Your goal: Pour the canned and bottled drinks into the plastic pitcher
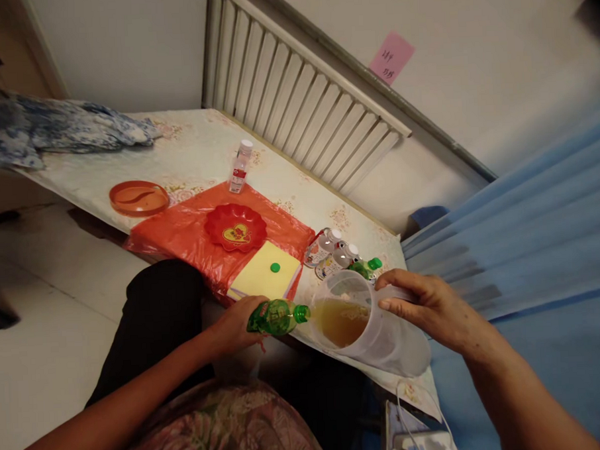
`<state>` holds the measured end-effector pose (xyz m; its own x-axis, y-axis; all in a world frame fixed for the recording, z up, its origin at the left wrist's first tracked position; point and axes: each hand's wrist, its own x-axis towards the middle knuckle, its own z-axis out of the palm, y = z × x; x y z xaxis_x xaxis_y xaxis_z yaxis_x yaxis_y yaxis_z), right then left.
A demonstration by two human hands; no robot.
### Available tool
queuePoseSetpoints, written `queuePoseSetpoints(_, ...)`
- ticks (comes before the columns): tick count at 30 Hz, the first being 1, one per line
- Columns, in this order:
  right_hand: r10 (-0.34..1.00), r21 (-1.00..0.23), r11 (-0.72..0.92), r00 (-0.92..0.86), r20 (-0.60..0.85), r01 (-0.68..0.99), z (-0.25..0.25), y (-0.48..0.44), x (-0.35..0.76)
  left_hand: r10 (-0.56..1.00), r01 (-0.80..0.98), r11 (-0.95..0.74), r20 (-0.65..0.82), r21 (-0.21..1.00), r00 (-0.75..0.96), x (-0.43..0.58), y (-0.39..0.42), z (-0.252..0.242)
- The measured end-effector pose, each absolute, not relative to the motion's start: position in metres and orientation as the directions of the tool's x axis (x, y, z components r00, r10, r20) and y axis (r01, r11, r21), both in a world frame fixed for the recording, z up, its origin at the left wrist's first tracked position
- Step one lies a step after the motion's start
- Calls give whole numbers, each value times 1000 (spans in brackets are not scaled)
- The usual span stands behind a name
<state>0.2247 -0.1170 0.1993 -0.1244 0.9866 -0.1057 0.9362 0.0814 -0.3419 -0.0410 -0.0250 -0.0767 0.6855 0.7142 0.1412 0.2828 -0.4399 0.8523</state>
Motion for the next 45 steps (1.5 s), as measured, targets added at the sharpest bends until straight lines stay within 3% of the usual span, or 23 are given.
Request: queuePoseSetpoints(45,976,-336,112,-167,-141,935,198,-107,217,722,236,-404,150,884,675,-46,-25,-83)
